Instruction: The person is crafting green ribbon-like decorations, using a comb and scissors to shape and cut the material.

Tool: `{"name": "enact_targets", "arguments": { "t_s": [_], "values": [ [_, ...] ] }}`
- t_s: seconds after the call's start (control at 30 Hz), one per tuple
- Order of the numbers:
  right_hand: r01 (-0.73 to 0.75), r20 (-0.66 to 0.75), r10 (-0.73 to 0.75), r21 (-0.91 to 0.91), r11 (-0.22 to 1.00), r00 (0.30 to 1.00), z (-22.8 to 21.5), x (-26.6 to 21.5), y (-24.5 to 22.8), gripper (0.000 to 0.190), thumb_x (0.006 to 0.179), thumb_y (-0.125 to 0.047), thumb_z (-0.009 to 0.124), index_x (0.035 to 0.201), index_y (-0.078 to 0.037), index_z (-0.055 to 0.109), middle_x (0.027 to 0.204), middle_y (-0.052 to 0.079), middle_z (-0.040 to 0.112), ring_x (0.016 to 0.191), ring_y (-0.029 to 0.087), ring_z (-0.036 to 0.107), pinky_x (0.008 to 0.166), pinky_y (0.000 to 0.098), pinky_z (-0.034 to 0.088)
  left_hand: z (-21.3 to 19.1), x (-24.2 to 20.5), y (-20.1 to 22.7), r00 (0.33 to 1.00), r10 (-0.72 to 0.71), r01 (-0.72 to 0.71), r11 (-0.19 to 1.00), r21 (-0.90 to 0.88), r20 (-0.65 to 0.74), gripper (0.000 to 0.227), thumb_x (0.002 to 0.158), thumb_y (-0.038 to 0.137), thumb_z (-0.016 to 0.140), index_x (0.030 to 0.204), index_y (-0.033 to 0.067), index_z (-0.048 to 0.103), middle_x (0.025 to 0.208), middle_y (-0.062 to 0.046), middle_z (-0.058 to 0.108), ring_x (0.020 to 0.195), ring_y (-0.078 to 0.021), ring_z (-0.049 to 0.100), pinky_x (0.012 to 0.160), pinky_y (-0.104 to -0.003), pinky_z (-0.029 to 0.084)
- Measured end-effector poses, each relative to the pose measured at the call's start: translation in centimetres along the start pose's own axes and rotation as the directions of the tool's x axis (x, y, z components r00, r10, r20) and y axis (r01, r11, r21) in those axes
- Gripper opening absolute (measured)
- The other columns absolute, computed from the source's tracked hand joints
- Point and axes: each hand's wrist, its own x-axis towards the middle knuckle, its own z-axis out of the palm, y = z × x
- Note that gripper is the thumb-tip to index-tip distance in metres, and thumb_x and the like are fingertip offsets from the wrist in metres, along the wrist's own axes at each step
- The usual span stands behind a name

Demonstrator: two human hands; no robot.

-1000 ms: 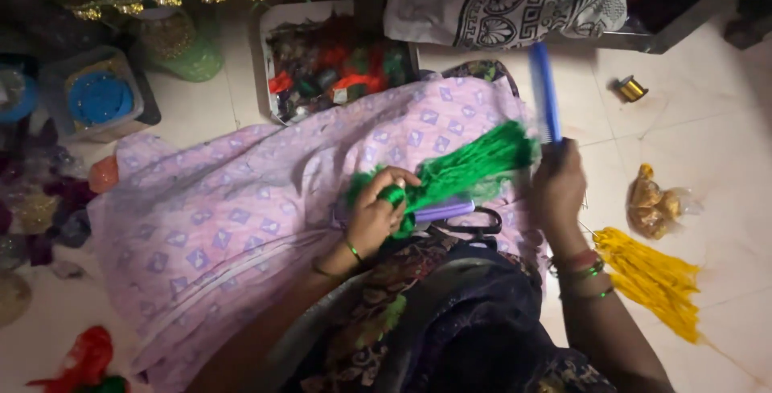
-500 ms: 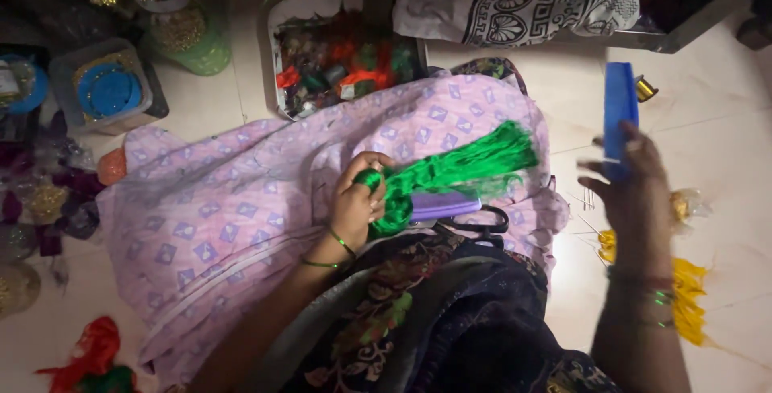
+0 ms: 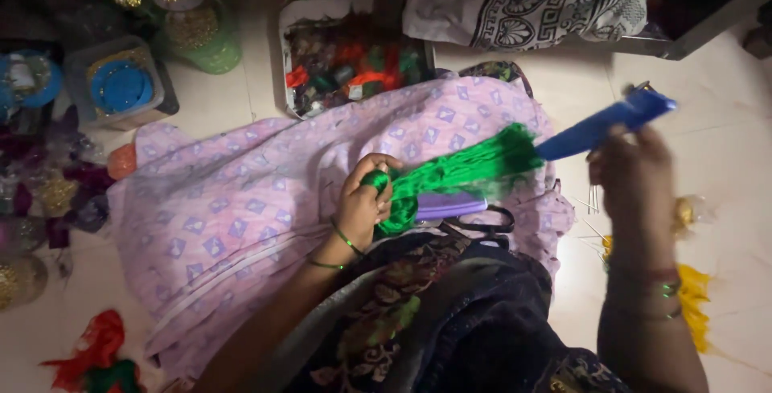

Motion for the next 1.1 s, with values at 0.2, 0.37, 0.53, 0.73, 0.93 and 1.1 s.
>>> {"name": "enact_targets", "arguments": {
  "t_s": [0.2,0.37,0.53,0.73,0.93,1.1],
  "values": [
    [0.600,0.222,-0.697,-0.715,0.359,0.682,0.9,1.4,4.0,0.015,0.109,-0.010,0.066,0.113,0.000,0.056,0.107,0.019,0.057,0.088,0.033,0.062,0.073,0.0372,0.053,0.0,0.2,0.0,0.999,0.014,-0.013,1.000,-0.020,0.030,0.021,0.108,0.012,0.040,0.110,0.0086,0.060,0.061,0.004,0.038,0.046,-0.0047,0.031,0.039,-0.023,0.025],
    [0.434,0.280,-0.445,-0.852,0.293,0.851,1.6,0.4,7.9,0.015,0.113,-0.012,0.051,0.125,-0.006,0.055,0.108,0.012,0.070,0.093,0.040,0.066,0.077,0.0514,0.051,0.4,-0.1,0.2,1.000,-0.005,0.005,1.000,0.000,0.013,0.020,0.109,0.012,0.041,0.110,0.0085,0.061,0.061,0.004,0.037,0.047,-0.0043,0.031,0.039,-0.022,0.025],
    [0.275,0.254,-0.161,-0.954,0.123,0.954,2.3,1.6,6.1,0.016,0.103,-0.024,0.056,0.113,-0.013,0.060,0.093,0.019,0.071,0.074,0.048,0.067,0.062,0.0589,0.052,0.4,0.2,-1.2,0.995,0.086,-0.092,0.985,0.148,0.048,0.032,0.095,0.000,0.038,0.111,0.0093,0.064,0.062,0.003,0.045,0.044,-0.0062,0.034,0.035,-0.024,0.028],
    [0.221,0.071,-0.327,-0.866,0.449,0.943,-0.6,5.2,12.4,0.021,0.106,-0.028,0.060,0.110,-0.008,0.058,0.085,0.022,0.069,0.079,0.045,0.068,0.067,0.0547,0.054,2.4,1.1,-3.0,0.946,0.140,-0.190,0.970,0.150,0.294,0.023,0.113,0.005,0.041,0.113,0.0110,0.063,0.070,0.006,0.044,0.053,-0.0032,0.035,0.045,-0.021,0.028],
    [0.265,0.142,-0.353,-0.905,0.332,0.925,2.8,0.3,10.2,0.017,0.107,-0.023,0.059,0.121,-0.013,0.061,0.091,0.020,0.071,0.078,0.045,0.066,0.065,0.0549,0.050,1.1,0.0,-0.5,0.997,0.032,-0.041,0.990,0.134,0.070,0.021,0.110,0.009,0.042,0.110,0.0070,0.063,0.061,0.005,0.039,0.047,-0.0037,0.030,0.040,-0.023,0.024],
    [0.484,0.454,-0.278,-0.873,0.050,0.847,-0.2,1.4,11.5,0.021,0.098,-0.023,0.059,0.114,-0.010,0.059,0.089,0.019,0.069,0.073,0.041,0.067,0.061,0.0546,0.051,1.4,0.1,-0.3,0.995,0.044,-0.048,0.998,0.044,0.092,0.021,0.109,0.010,0.041,0.111,0.0062,0.062,0.061,0.005,0.039,0.046,-0.0050,0.030,0.040,-0.023,0.025]
  ]
}}
